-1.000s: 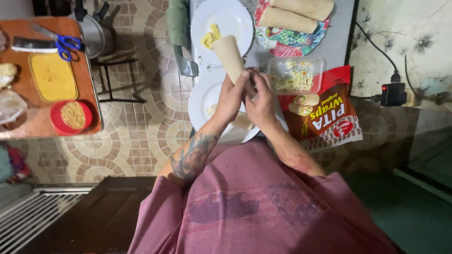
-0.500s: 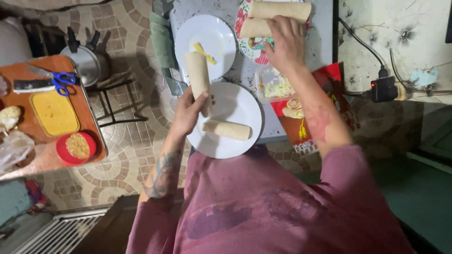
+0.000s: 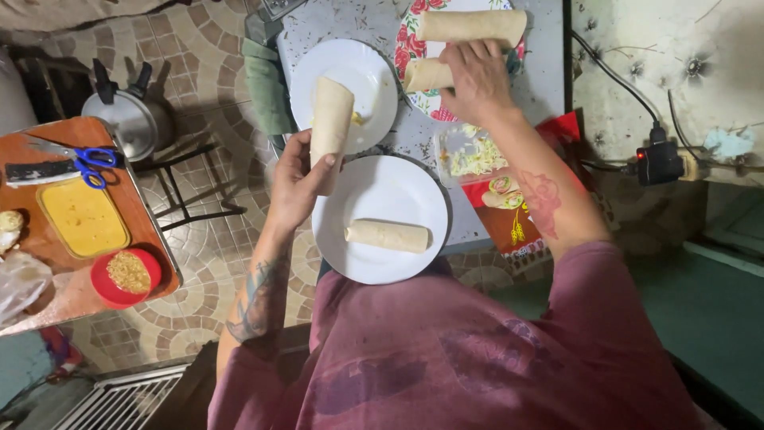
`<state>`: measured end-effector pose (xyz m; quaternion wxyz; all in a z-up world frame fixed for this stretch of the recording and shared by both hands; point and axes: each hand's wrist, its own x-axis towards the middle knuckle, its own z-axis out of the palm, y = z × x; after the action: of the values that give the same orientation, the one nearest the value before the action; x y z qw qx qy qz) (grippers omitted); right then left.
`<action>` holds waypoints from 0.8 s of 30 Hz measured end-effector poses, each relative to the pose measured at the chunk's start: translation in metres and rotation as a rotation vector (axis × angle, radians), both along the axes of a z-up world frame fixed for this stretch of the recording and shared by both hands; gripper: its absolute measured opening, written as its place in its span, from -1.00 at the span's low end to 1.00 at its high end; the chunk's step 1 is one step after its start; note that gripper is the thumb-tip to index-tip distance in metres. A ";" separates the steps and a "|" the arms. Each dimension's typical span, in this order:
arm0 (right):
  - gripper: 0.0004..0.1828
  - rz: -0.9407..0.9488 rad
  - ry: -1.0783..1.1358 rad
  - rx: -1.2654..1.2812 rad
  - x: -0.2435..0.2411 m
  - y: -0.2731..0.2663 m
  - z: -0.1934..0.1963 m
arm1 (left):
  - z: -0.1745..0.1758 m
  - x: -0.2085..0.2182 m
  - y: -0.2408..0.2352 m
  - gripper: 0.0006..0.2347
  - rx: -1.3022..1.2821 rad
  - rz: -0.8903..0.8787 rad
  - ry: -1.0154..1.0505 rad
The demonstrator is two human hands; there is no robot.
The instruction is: Assembling and rolling food wraps by adding fillings like cheese and folding the tortillas on a plate.
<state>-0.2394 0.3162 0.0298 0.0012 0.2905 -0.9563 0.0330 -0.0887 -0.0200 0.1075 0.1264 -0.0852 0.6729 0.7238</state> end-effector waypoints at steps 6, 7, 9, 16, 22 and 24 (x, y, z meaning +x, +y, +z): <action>-0.44 0.063 -0.145 -0.087 -0.009 0.007 -0.001 | -0.005 -0.014 0.000 -0.60 0.014 -0.079 0.006; -0.48 0.101 -0.143 -0.117 -0.012 0.011 -0.006 | -0.006 -0.017 0.000 -0.59 0.018 -0.087 0.014; -0.47 0.073 -0.230 -0.080 -0.015 0.009 -0.004 | -0.004 -0.024 0.000 -0.60 0.000 -0.097 0.036; -0.37 -0.215 -0.596 -0.502 -0.004 0.029 0.050 | 0.005 -0.066 0.014 -0.62 -0.276 -0.176 0.000; -0.50 -0.596 -0.457 -0.683 0.081 0.102 0.093 | -0.058 -0.133 0.090 -0.57 -0.450 -0.532 0.324; -0.54 -0.744 -0.522 -0.758 0.111 0.104 0.114 | -0.057 -0.154 0.128 -0.58 -0.513 -0.634 0.360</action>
<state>-0.1286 0.4200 0.1438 -0.1191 -0.1029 -0.8840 0.4401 -0.2422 0.1076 0.0508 0.1978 0.2241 0.8348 0.4623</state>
